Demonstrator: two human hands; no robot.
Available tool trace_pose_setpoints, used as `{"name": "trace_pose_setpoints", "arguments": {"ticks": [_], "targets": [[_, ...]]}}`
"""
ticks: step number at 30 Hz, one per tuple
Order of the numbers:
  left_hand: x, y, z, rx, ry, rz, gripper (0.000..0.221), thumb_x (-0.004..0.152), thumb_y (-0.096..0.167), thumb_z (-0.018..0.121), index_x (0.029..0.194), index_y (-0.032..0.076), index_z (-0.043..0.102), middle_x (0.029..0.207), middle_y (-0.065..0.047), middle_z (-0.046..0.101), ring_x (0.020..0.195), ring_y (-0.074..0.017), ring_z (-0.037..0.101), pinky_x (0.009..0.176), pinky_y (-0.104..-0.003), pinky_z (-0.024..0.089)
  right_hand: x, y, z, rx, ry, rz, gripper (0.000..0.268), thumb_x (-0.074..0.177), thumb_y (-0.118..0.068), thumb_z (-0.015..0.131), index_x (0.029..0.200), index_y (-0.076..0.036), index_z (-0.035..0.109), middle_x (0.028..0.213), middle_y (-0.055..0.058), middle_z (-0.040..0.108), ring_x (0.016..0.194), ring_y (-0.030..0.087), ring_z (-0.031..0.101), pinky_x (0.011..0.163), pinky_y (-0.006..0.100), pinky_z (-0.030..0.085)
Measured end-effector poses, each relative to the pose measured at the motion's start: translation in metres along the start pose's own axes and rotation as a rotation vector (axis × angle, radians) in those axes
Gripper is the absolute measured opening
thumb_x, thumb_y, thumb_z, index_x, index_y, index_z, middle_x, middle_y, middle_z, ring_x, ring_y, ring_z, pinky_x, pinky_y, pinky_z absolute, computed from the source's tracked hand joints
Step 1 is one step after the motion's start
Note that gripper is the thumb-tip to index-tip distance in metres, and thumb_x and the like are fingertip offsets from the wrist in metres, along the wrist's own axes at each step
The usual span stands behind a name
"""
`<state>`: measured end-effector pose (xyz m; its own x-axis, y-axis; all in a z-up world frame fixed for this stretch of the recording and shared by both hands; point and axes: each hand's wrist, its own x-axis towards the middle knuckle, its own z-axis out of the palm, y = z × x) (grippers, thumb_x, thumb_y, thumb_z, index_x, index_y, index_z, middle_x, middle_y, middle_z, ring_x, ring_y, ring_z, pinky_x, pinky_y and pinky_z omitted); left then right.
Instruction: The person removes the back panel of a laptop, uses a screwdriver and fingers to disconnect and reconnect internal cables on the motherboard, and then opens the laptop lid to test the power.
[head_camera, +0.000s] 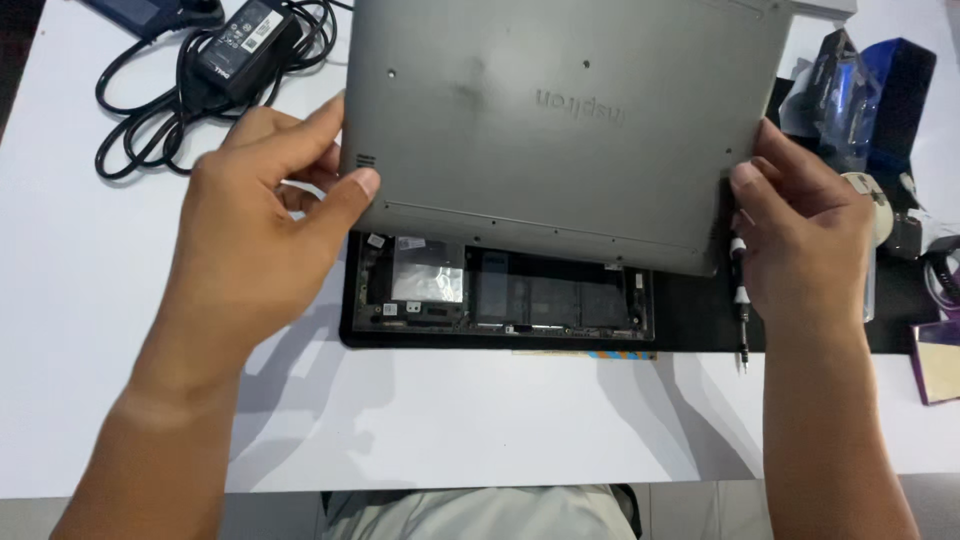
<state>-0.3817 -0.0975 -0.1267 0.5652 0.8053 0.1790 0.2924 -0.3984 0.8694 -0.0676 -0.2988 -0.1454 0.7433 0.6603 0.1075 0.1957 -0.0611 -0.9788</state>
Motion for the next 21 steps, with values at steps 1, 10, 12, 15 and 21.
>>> {"name": "trace_pose_setpoints", "arguments": {"ticks": [1,10,12,15,21], "targets": [[0.000,0.002,0.000,-0.005,0.004,0.004,0.051,0.095,0.006,0.069,0.146,0.003,0.062,0.102,-0.003,0.053,0.092,-0.0099,0.056,0.072,-0.022,0.049,-0.001,-0.002,-0.004,-0.004,0.000,-0.006,0.047,0.099,-0.012,0.066,0.145,-0.009,0.060,0.132,0.008,0.071,0.118,0.016,0.072,0.103,0.028,0.064],[-0.028,-0.042,0.016,0.056,-0.073,-0.257,0.053,0.088,0.011,0.073,0.141,0.007,0.069,0.097,-0.001,0.060,0.085,-0.0115,0.058,0.080,-0.024,0.051,-0.030,0.023,-0.009,-0.179,-0.094,0.270,0.080,0.076,0.008,0.076,0.152,-0.002,0.054,0.114,0.008,0.066,0.094,0.014,0.062,0.091,0.025,0.056],[-0.040,-0.052,0.022,0.081,-0.103,-0.360,0.052,0.088,0.013,0.075,0.139,0.009,0.070,0.097,0.001,0.063,0.087,-0.0113,0.060,0.084,-0.024,0.053,-0.034,0.040,-0.011,-0.171,-0.128,0.288,0.081,0.075,0.009,0.079,0.152,-0.003,0.056,0.105,0.005,0.062,0.086,0.012,0.056,0.085,0.021,0.050],[-0.047,-0.057,0.026,0.089,-0.115,-0.450,0.054,0.088,0.017,0.076,0.141,0.010,0.069,0.097,0.002,0.061,0.080,-0.0153,0.059,0.080,-0.025,0.049,-0.038,0.044,-0.007,-0.154,-0.138,0.306,0.081,0.075,0.009,0.078,0.152,-0.004,0.056,0.102,0.003,0.062,0.083,0.010,0.054,0.082,0.019,0.049],[-0.049,-0.057,0.028,0.119,-0.114,-0.432,0.054,0.088,0.019,0.076,0.141,0.012,0.070,0.096,0.003,0.062,0.078,-0.0150,0.059,0.076,-0.025,0.049,-0.035,0.051,-0.010,-0.172,-0.158,0.273,0.080,0.076,0.009,0.079,0.152,-0.005,0.056,0.101,0.005,0.063,0.082,0.010,0.055,0.082,0.019,0.050]]}}
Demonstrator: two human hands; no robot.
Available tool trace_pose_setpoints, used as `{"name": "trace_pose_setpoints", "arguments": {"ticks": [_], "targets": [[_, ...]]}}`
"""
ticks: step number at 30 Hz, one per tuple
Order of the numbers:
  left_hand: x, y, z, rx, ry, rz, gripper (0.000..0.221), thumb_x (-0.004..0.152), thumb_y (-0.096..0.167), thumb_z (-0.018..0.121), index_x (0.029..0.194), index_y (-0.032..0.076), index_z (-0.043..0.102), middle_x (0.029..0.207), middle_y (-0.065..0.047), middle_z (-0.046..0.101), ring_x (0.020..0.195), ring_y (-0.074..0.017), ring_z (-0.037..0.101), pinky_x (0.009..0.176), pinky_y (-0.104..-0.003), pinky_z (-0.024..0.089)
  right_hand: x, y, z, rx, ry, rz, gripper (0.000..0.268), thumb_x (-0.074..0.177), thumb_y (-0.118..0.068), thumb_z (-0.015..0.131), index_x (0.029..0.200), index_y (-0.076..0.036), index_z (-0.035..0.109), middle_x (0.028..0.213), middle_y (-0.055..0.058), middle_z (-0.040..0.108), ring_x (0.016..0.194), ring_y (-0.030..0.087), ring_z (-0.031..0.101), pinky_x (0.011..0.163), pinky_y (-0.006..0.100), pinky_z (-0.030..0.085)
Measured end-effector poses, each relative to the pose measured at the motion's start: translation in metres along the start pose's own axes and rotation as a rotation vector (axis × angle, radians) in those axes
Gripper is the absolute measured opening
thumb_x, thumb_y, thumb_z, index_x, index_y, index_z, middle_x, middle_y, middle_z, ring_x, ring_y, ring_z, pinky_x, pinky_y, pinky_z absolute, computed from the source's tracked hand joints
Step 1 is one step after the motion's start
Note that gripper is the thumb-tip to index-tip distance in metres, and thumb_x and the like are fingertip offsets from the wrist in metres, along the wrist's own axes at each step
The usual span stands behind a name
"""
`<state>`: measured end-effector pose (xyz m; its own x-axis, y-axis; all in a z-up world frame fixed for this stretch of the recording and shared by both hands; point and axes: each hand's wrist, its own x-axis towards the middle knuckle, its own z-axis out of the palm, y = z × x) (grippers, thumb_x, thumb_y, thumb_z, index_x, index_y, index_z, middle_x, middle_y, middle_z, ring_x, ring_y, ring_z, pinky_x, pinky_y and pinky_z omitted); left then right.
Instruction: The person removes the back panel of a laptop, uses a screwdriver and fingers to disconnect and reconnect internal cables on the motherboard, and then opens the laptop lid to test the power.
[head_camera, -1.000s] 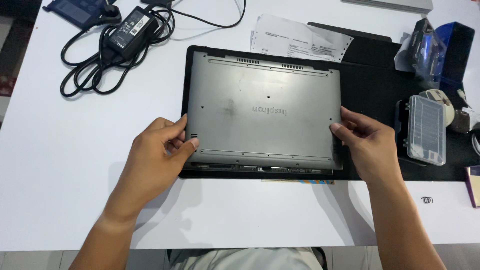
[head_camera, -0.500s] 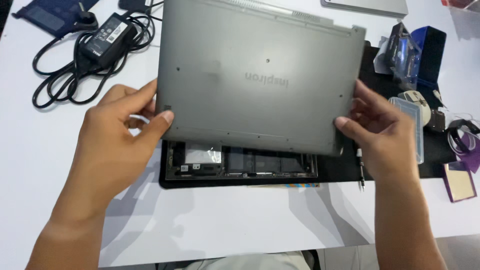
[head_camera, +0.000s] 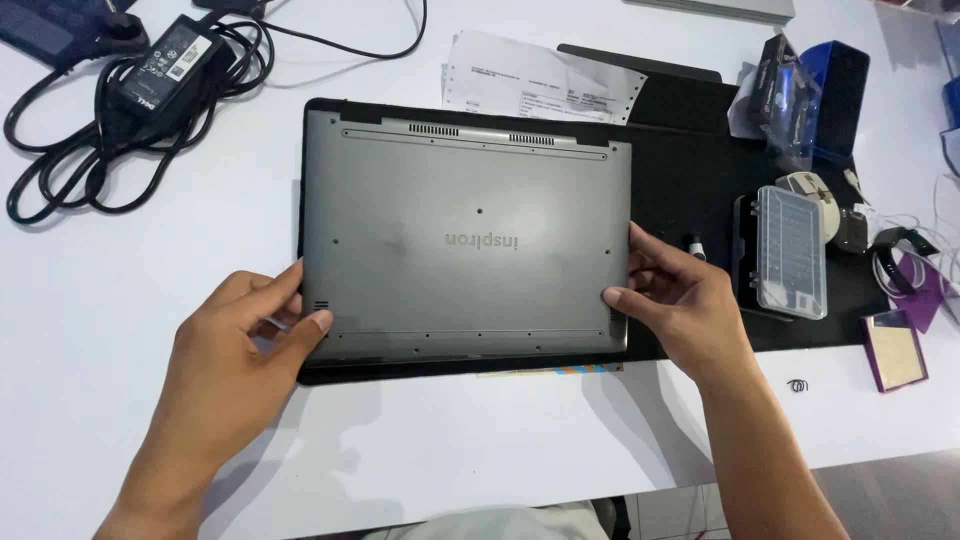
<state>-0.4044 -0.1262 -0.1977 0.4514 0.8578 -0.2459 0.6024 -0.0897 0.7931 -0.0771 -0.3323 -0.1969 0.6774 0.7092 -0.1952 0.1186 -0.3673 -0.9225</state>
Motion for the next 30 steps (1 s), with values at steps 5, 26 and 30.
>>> {"name": "trace_pose_setpoints", "arguments": {"ticks": [5,26,30], "targets": [[-0.001,-0.001,0.002,0.024,0.003,0.016,0.053,0.088,0.020,0.076,0.140,0.012,0.070,0.096,0.002,0.063,0.078,-0.0151,0.064,0.078,-0.025,0.050,-0.001,-0.002,0.000,-0.015,0.002,0.030,0.081,0.076,0.008,0.078,0.153,-0.005,0.055,0.108,0.007,0.066,0.089,0.011,0.059,0.086,0.022,0.053],[-0.003,-0.004,0.006,0.034,-0.006,-0.004,0.051,0.089,0.018,0.075,0.139,0.011,0.070,0.092,0.001,0.061,0.078,-0.0130,0.062,0.075,-0.024,0.050,0.000,0.000,0.006,-0.049,0.017,0.053,0.079,0.076,0.008,0.079,0.151,-0.005,0.057,0.102,0.005,0.066,0.078,0.009,0.054,0.079,0.022,0.055],[0.003,-0.009,0.005,0.003,0.026,0.051,0.052,0.089,0.015,0.076,0.140,0.009,0.069,0.096,-0.001,0.062,0.080,-0.0139,0.064,0.072,-0.025,0.051,0.007,0.007,0.005,-0.032,-0.004,0.046,0.076,0.078,0.008,0.079,0.150,-0.004,0.057,0.093,0.002,0.064,0.077,0.007,0.056,0.072,0.023,0.058]]}}
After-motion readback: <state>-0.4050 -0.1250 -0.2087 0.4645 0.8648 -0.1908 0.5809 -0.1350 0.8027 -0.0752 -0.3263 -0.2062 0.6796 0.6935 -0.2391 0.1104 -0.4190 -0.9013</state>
